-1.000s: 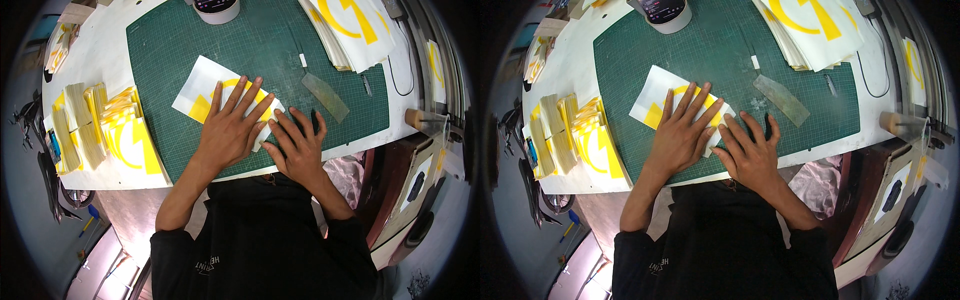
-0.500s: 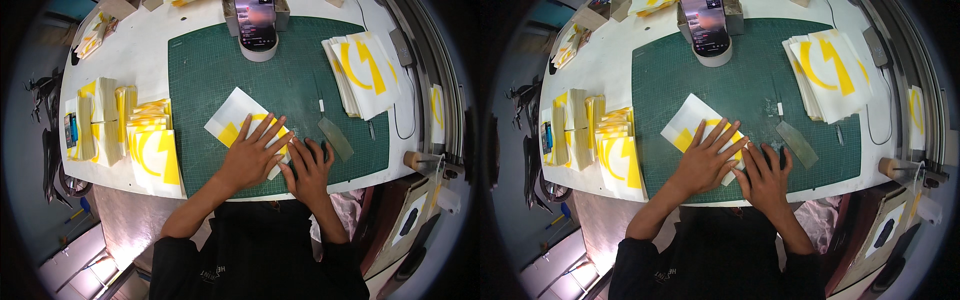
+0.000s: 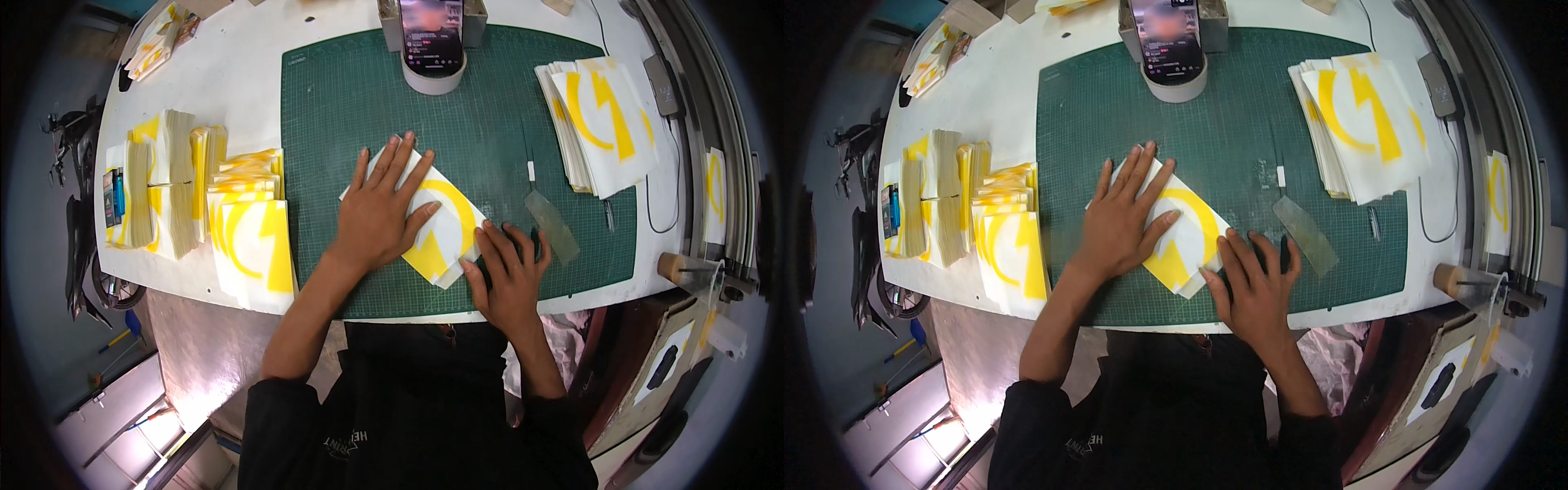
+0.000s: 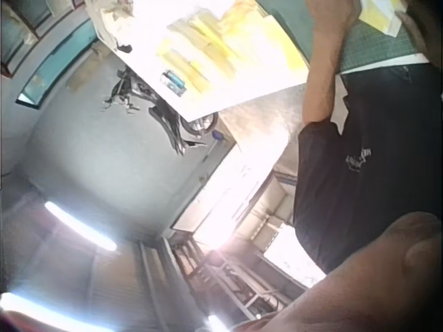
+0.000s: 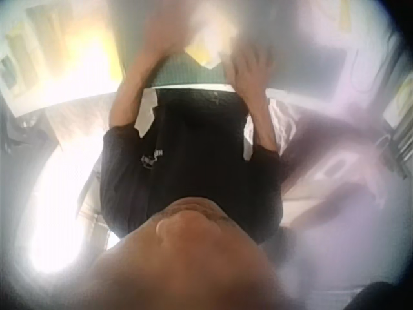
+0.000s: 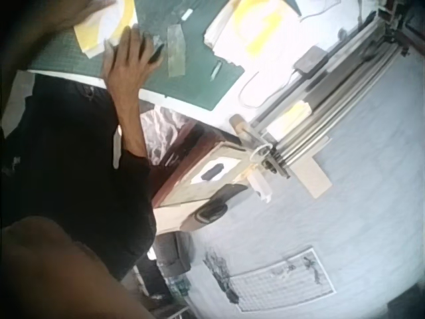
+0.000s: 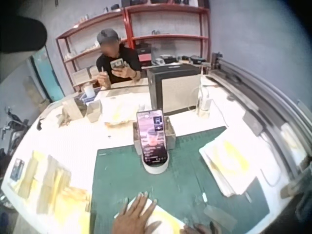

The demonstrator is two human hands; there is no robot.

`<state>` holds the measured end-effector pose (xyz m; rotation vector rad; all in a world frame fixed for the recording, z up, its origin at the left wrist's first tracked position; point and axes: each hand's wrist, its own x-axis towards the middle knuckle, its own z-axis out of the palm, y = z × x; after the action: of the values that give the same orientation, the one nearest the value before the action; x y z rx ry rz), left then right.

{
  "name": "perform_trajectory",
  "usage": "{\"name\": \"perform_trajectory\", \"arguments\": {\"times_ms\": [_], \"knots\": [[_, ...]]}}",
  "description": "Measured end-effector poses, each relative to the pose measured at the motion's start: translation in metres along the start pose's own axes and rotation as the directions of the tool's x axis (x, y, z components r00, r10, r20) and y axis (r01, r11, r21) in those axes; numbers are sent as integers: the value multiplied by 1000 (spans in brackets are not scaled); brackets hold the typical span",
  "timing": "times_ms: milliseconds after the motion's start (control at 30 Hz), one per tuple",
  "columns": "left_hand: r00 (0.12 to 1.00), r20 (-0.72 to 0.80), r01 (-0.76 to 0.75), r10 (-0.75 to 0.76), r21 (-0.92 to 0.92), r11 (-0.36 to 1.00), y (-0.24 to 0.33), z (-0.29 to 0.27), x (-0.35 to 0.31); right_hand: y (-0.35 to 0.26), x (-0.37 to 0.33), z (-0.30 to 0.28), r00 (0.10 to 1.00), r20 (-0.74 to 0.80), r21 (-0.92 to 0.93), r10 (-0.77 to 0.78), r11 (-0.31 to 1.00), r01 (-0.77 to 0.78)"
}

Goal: The person applies a yellow lightning bolt decal to a white sheet using a squeegee tool. They repeatedly smooth the decal, peel back the transfer tape to check alignment, and re-apply it to ensure proper adhesion. The process is repeated for multiple sheets on a green cutting mat.

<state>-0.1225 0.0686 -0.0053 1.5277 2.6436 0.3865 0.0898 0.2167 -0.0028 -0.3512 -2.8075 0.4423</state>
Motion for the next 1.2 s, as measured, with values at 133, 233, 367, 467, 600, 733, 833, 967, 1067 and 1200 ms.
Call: {"name": "perform_trajectory", "arguments": {"times_ms": [133, 233, 367, 467, 600, 733, 833, 967, 1067, 1200], "knots": [[1000, -2, 0, 0, 9, 1000, -2, 0, -2, 4, 5, 1, 999, -37, 39, -3, 999, 4], [1000, -15, -2, 2, -3, 1000, 0, 1, -1, 5, 19, 1, 995, -99, 121, 30, 992, -18], [999, -7, 35, -35, -14, 999, 5, 1, 1, 3, 34, 9, 977, -193, 188, 90, 981, -54], [996, -56, 63, -64, -25, 998, 8, 9, 4, 1, 33, 17, 961, -263, 149, 84, 988, -46], [990, -104, 91, -96, -54, 994, 11, 15, 5, 3, 31, 23, 949, -304, 146, 80, 989, -36], [987, -116, 103, -108, -49, 993, 14, 14, 7, -4, 39, 24, 944, -311, 110, 108, 991, -77], [982, -150, 108, -116, -59, 992, 17, 14, 8, -13, 51, 26, 938, -321, 54, 128, 992, -117], [979, -166, 105, -116, -76, 992, 17, 17, 7, -15, 56, 33, 935, -327, -26, 136, 988, -153], [981, -155, 111, -118, -55, 992, 16, 18, 7, -13, 49, 37, 930, -322, -13, 178, 981, -192], [981, -148, 116, -123, -50, 992, 17, 16, 5, -5, 36, 28, 947, -273, -20, 169, 983, -181]]}}
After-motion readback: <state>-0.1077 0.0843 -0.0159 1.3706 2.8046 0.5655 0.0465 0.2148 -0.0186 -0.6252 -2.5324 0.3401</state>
